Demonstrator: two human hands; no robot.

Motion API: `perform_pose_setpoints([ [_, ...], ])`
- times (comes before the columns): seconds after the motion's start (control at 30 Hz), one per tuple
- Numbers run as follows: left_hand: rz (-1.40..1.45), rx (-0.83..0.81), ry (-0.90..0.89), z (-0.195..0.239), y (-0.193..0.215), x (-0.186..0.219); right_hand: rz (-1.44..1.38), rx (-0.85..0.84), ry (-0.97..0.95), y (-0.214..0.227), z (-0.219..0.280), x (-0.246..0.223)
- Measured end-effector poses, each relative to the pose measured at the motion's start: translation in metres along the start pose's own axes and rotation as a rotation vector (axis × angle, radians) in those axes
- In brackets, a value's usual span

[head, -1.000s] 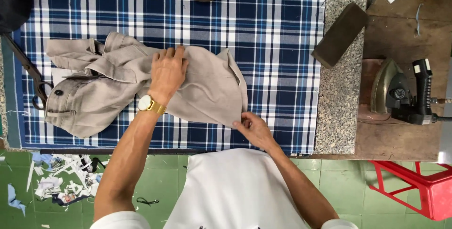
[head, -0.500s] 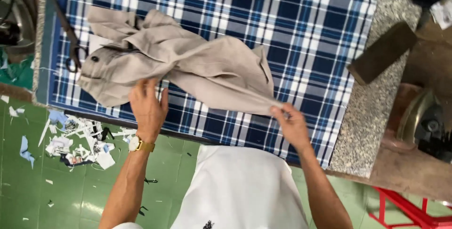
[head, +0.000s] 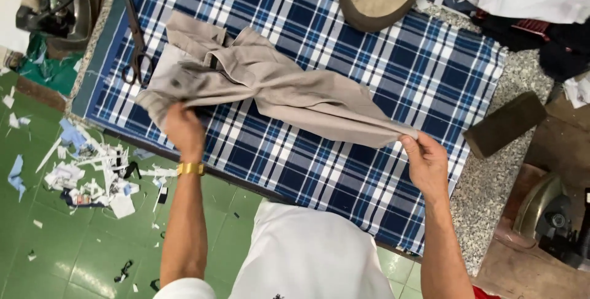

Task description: The person irons a beige pair of trousers on a plaid-covered ironing board. They repeatedly smooth the fabric with their hands, use a steam iron to press the material, and occasionally use a dark rectangular block to press seams. The person adjusts the trousers multiple times to ensure even pressing.

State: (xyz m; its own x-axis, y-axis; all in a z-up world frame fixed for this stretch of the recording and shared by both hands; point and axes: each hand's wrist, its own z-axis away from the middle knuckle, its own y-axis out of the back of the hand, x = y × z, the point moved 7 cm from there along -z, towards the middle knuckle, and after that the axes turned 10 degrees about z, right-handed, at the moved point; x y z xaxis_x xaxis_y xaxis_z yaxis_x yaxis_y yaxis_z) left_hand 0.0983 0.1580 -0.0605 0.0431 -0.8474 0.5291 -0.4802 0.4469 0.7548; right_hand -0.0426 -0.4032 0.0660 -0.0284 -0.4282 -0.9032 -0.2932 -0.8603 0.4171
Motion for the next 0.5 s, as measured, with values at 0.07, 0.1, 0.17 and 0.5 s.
perform_pose_setpoints([
  [0.07, 0.182, 0.135, -0.023, -0.035, 0.032, 0.02, 0.027, 0.035, 0.025, 0.015, 0.004, 0.002],
  [0.1, 0.223, 0.191, -0.102, -0.056, 0.057, 0.041, 0.036, 0.052, 0.047, 0.023, 0.007, 0.006],
  [0.17, 0.263, 0.246, -0.182, -0.093, 0.102, 0.083, 0.047, 0.069, 0.069, 0.037, 0.016, 0.0],
  [0.5, 0.729, 0.292, -0.307, -0.252, 0.102, 0.127, 0.143, 0.436, 0.189, 0.109, 0.067, -0.028],
])
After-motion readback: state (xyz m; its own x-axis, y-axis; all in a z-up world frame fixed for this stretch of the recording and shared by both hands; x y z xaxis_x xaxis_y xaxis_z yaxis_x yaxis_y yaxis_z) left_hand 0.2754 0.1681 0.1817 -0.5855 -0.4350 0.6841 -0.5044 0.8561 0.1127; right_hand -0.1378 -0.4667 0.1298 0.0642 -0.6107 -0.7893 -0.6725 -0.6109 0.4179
